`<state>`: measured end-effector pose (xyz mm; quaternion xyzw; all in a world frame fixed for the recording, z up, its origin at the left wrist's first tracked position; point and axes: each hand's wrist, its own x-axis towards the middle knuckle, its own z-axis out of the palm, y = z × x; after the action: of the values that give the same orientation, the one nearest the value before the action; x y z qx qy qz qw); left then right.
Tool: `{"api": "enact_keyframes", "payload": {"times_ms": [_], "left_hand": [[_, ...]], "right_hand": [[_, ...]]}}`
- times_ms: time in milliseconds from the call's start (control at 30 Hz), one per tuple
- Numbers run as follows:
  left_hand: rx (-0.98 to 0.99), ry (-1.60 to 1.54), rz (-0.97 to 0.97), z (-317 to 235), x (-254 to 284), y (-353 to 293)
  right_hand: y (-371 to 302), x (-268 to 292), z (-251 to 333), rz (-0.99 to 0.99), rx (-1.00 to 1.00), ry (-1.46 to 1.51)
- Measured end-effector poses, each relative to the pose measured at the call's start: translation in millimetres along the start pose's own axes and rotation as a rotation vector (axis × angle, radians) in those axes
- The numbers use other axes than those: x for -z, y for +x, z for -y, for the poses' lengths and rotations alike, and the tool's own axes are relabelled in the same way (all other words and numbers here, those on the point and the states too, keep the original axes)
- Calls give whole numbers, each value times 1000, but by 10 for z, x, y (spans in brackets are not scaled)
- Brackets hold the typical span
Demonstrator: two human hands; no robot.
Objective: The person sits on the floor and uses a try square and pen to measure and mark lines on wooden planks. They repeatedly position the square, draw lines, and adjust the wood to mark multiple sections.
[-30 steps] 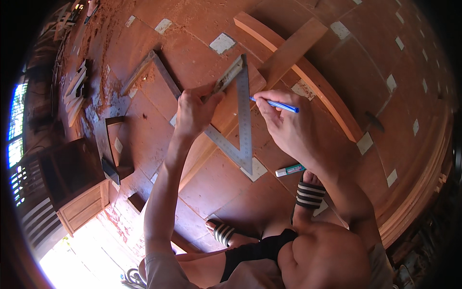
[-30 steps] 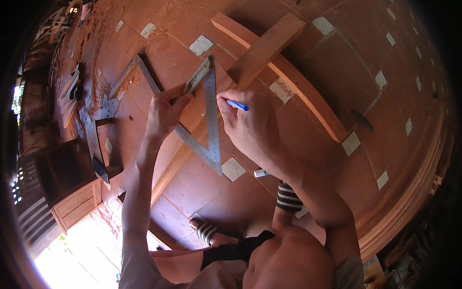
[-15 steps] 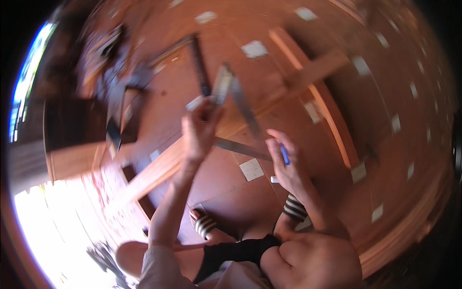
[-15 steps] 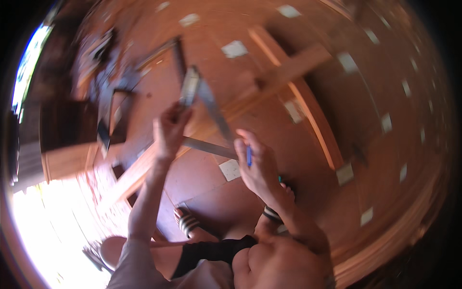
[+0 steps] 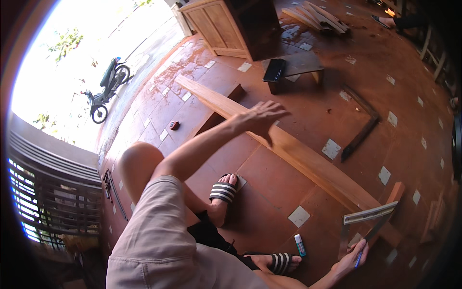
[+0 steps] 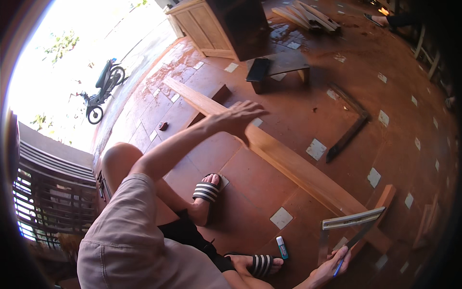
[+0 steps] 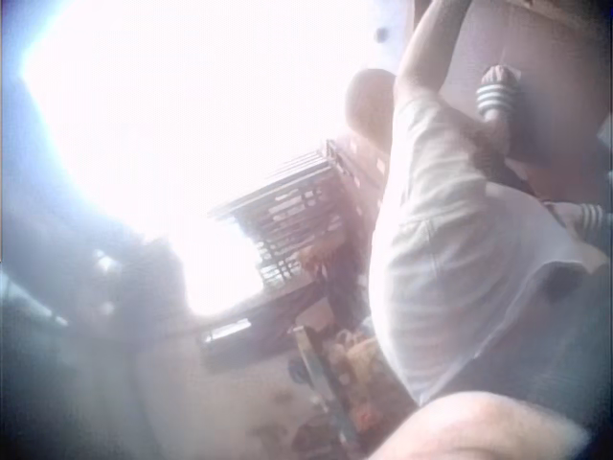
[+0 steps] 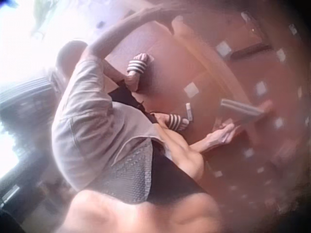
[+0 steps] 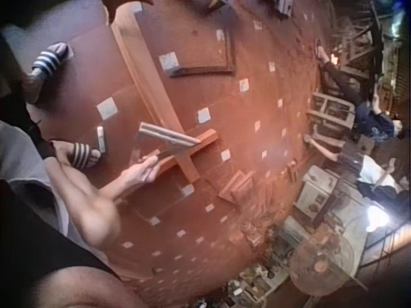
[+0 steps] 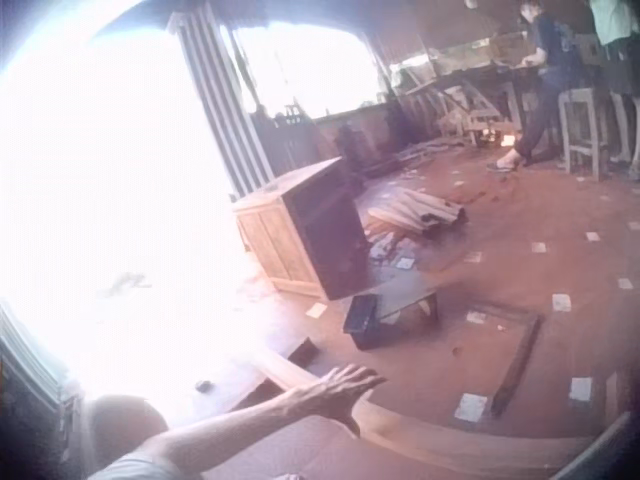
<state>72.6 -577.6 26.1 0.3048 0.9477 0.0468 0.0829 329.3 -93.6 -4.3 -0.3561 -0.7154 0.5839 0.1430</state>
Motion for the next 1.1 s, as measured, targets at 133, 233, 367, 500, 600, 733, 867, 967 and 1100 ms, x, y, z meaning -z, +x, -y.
{"api": "enact_keyframes", "payload": {"times_ms": [133,233,367,500,600,733,867,967,1100], "left_hand": [[30,113,56,675,-115,-399],[138,121,123,721,-160,-439],[91,52,146,534,-192,-321],[-4,41,213,402,-186,-53],[71,-32,326,343,-139,29],[30,-11,340,279,-118,100],[-49,-30,283,18,-187,262],[-118,-66,229,-399,-258,488],[-192,-198,145,-1221,-418,956]], "right_hand": [[68,-48,-33,-37,-20,109],[86,35,-102,-40,52,136],[137,252,-133,-216,79,135],[195,536,-156,-284,57,158],[204,680,-227,-363,32,102],[178,745,-303,-406,-6,112],[203,759,-285,-433,-29,168],[278,796,-244,-437,29,197],[409,869,-214,-424,156,151]]}}
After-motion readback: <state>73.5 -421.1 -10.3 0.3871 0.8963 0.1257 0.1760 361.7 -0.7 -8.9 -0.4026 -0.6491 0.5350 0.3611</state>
